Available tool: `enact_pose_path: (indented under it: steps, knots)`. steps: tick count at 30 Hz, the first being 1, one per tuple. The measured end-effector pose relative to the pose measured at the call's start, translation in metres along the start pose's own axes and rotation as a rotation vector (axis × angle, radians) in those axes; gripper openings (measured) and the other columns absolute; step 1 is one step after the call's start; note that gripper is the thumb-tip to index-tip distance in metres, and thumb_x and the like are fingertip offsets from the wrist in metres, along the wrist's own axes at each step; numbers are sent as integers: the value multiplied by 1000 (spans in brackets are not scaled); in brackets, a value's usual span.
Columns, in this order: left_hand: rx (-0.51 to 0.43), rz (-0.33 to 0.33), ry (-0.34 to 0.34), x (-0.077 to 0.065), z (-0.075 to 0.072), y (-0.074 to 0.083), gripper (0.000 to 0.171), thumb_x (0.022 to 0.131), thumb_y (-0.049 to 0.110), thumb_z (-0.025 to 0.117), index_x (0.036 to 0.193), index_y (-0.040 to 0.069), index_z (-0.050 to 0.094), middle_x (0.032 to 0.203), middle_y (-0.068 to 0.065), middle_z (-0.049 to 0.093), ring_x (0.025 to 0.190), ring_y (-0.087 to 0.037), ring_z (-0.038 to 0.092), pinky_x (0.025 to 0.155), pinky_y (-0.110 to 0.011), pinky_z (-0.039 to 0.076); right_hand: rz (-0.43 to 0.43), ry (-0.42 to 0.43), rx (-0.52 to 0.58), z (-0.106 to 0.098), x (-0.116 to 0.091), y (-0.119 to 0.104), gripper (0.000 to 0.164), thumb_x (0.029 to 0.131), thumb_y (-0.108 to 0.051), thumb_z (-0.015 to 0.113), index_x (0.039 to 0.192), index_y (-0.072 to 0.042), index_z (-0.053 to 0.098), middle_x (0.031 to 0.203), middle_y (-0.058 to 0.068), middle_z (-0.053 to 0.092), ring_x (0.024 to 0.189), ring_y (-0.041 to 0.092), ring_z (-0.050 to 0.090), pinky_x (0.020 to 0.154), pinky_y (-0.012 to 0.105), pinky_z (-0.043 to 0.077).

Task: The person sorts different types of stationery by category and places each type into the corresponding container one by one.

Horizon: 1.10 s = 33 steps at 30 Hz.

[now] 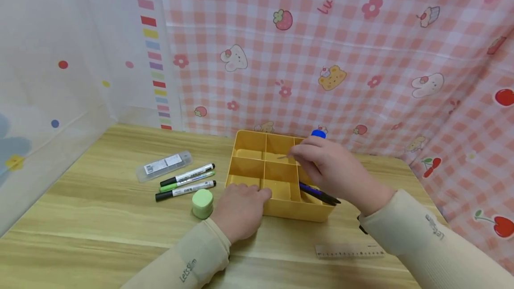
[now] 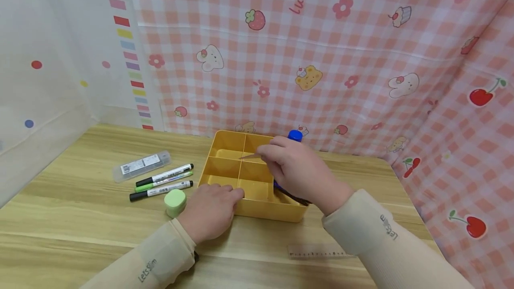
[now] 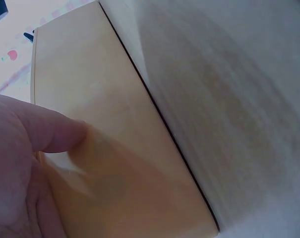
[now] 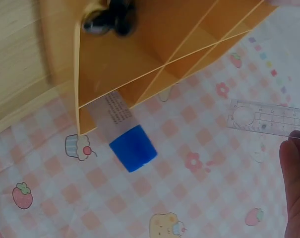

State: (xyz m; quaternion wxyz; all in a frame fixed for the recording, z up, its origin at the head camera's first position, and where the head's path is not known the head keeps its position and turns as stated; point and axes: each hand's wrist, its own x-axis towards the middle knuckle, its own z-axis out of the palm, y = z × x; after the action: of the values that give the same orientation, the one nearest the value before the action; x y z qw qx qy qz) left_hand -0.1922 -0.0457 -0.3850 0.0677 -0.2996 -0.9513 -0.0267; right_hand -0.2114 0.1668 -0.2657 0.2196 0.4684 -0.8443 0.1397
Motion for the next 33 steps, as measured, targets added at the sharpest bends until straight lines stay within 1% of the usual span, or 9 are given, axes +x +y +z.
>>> enact_pose_path:
  steps: [4, 7, 11, 13, 16, 18, 21, 27, 33]
  knots:
    - [-5, 0, -5, 0, 0, 0, 27, 87, 18, 53, 113, 23, 58, 84, 2, 59, 68, -18, 50, 58, -38, 43, 28, -53, -24, 6, 4, 8, 20, 89, -9, 61, 106, -16, 67, 99, -4, 62, 86, 4, 52, 71, 31, 52]
    - [-9, 3, -18, 1, 1, 0, 28, 88, 19, 53, 115, 23, 58, 85, 2, 59, 68, -17, 50, 58, -38, 43, 43, -79, -41, 9, 4, 11, 21, 90, -10, 60, 108, -19, 67, 96, -6, 62, 80, 3, 52, 67, 30, 52]
    - [-1, 9, -22, 2, 1, 0, 29, 88, 19, 53, 116, 23, 58, 86, 1, 60, 68, -17, 50, 58, -38, 44, 41, -74, -59, 11, 4, 13, 20, 90, -12, 61, 108, -18, 68, 91, -7, 62, 72, 1, 50, 62, 28, 51]
    - [0, 10, -20, 2, 1, 0, 28, 88, 19, 53, 116, 23, 58, 87, 1, 60, 69, -18, 51, 58, -38, 44, 36, -67, -60, 12, 5, 13, 20, 89, -13, 62, 108, -16, 69, 89, -5, 63, 72, 1, 51, 61, 27, 52]
    - [2, 7, -21, 2, 1, -1, 29, 89, 20, 52, 117, 23, 57, 88, 1, 61, 71, -18, 52, 59, -38, 44, 31, -68, -52, 16, 6, 13, 20, 88, -13, 63, 107, -15, 69, 90, -4, 65, 74, 2, 53, 63, 29, 53]
    - [5, 5, -25, 2, 0, -1, 29, 89, 20, 52, 118, 23, 57, 90, 1, 61, 72, -19, 52, 60, -39, 44, 38, -77, -41, 19, 8, 13, 21, 87, -11, 65, 107, -14, 69, 93, -2, 67, 79, 4, 56, 66, 30, 54]
    - [10, 3, -32, 1, 0, -1, 31, 89, 21, 52, 120, 24, 57, 91, 1, 61, 73, -19, 52, 61, -39, 44, 69, -119, -21, 25, 10, 12, 23, 86, -10, 65, 108, -16, 69, 97, -3, 68, 84, 5, 58, 68, 30, 54]
    - [13, 4, -22, -1, -1, -1, 31, 88, 20, 53, 118, 24, 57, 87, 2, 59, 70, -19, 51, 58, -38, 43, 134, -227, -19, 38, 11, 16, 27, 85, -9, 67, 111, -18, 69, 100, -5, 68, 86, 5, 59, 69, 27, 54]
    - [5, 0, -21, -1, -1, 0, 30, 87, 20, 54, 117, 23, 57, 87, 2, 59, 70, -19, 51, 59, -38, 43, 173, -313, -31, 48, 10, 25, 26, 86, -10, 66, 112, -15, 69, 103, -3, 68, 94, 10, 59, 78, 32, 53]
